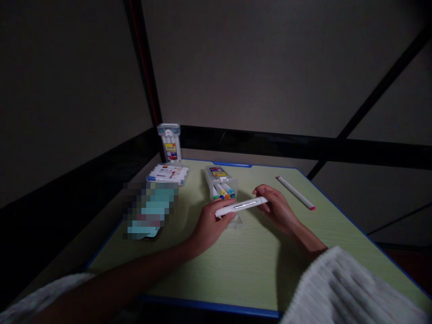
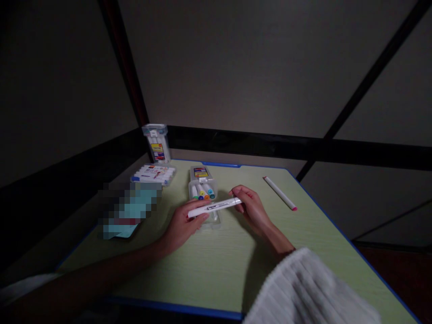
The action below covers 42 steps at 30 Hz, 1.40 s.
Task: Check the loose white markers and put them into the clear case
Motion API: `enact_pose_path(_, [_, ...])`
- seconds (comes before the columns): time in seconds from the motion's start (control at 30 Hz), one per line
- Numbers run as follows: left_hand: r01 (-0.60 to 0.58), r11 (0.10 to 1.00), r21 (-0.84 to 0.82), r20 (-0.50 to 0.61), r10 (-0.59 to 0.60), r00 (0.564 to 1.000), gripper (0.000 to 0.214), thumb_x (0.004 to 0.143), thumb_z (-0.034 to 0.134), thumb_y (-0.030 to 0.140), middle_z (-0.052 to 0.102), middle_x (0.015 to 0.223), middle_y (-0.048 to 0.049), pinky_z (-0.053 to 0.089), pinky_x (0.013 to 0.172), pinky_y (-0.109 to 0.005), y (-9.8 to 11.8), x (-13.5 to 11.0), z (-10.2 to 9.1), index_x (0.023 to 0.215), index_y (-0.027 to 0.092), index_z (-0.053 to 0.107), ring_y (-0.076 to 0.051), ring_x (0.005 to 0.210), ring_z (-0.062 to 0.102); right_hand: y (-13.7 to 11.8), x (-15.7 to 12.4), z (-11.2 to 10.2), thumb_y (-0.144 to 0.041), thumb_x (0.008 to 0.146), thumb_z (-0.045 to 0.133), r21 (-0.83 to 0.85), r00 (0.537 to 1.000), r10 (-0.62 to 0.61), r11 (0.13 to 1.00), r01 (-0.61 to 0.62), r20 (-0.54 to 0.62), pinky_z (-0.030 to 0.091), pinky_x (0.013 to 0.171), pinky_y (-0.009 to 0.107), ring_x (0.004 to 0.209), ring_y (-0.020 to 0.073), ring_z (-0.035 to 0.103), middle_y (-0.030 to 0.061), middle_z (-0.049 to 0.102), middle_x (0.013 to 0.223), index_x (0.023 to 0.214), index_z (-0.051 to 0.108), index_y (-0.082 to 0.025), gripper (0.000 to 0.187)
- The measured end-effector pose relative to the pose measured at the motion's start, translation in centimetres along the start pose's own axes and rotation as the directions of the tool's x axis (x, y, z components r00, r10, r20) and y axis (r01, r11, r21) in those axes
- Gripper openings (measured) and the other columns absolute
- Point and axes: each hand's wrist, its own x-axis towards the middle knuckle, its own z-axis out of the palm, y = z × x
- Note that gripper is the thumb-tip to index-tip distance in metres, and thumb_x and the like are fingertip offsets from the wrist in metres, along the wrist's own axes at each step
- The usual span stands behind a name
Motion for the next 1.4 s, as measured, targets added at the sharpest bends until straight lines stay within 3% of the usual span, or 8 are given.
enact_pose_path(0.33, [0.132,0.988,-0.08,0.017,-0.131,0.991,0.029,0.067,0.059,0.017,0.064,0.075,-0.0018,0.037,0.038,-0.015,0.4,0.0,0.1,0.095,0.014,0.064,-0.005,0.047,0.048,-0.2,-0.2,0.0,-0.03,0.069,0.064,0.067,0.999,-0.026,0.997,0.024,0.035,0.025,0.043,0.019,0.045,0.0054,0.031,-0.0052,0.038,0.05,0.07,0.06,-0.016,0.015])
enact_pose_path(0.57, [0.172,0.982,-0.081,0.009,-0.172,0.985,0.034,0.066,0.06,0.021,0.06,0.067,0.0008,0.035,0.032,-0.014,0.3,0.1,0.0,0.099,0.012,0.062,-0.002,0.037,0.041,-0.1,-0.1,-0.1,-0.029,0.067,0.066,0.127,0.998,-0.05,0.991,0.044,0.041,0.025,0.043,0.019,0.047,0.0057,0.032,-0.0043,0.04,0.053,0.073,0.062,-0.017,0.014])
enact_pose_path(0.73, [0.24,0.968,-0.067,0.0,-0.241,0.971,0.037,0.066,0.061,0.025,0.05,0.048,0.0061,0.031,0.029,-0.014,0.6,0.0,-0.1,0.101,0.012,0.061,-0.004,0.034,0.04,0.0,0.0,0.0,-0.028,0.067,0.065,0.148,0.996,-0.084,0.986,0.078,0.037,0.026,0.045,0.021,0.048,0.0065,0.032,-0.0039,0.039,0.056,0.074,0.062,-0.018,0.012])
enact_pose_path(0.83, [0.219,0.974,-0.063,-0.011,-0.22,0.975,0.038,0.066,0.061,0.031,0.046,0.043,0.0074,0.029,0.029,-0.015,0.9,-0.1,-0.2,0.099,0.012,0.062,-0.005,0.033,0.038,-0.2,-0.2,0.1,-0.026,0.066,0.064,0.159,0.995,-0.095,0.984,0.087,0.042,0.025,0.045,0.023,0.047,0.0069,0.032,-0.0035,0.038,0.057,0.073,0.063,-0.018,0.011])
enact_pose_path(1.07, [0.19,0.974,-0.124,-0.083,-0.201,0.976,0.054,0.079,0.033,0.052,0.03,0.032,0.0093,0.022,0.032,-0.018,1.2,-0.1,-0.3,0.083,0.008,0.065,-0.005,0.028,0.028,-0.4,-0.3,0.2,-0.026,0.065,0.063,0.143,0.992,-0.104,0.985,0.094,0.067,0.025,0.045,0.024,0.047,0.0073,0.035,-0.0025,0.041,0.059,0.072,0.062,-0.017,0.011])
enact_pose_path(1.2, [0.151,0.98,-0.128,-0.11,-0.166,0.98,0.044,0.079,0.038,0.049,0.03,0.035,0.0097,0.022,0.034,-0.018,1.0,0.0,-0.3,0.077,0.011,0.06,-0.005,0.031,0.028,-0.2,-0.1,0.1,-0.033,0.072,0.059,0.071,0.991,-0.112,0.992,0.107,0.077,0.024,0.043,0.024,0.044,0.0077,0.033,-0.004,0.038,0.048,0.072,0.06,-0.016,0.017])
enact_pose_path(1.4, [0.146,0.977,-0.157,-0.053,-0.156,0.986,0.022,0.079,0.044,0.037,0.035,0.04,0.011,0.023,0.034,-0.015,0.8,0.1,-0.3,0.084,0.016,0.05,-0.004,0.032,0.03,0.0,-0.1,-0.1,-0.041,0.078,0.052,0.026,0.993,-0.101,0.995,0.099,0.061,0.021,0.04,0.023,0.035,0.0067,0.023,-0.0079,0.028,0.035,0.07,0.057,-0.016,0.027])
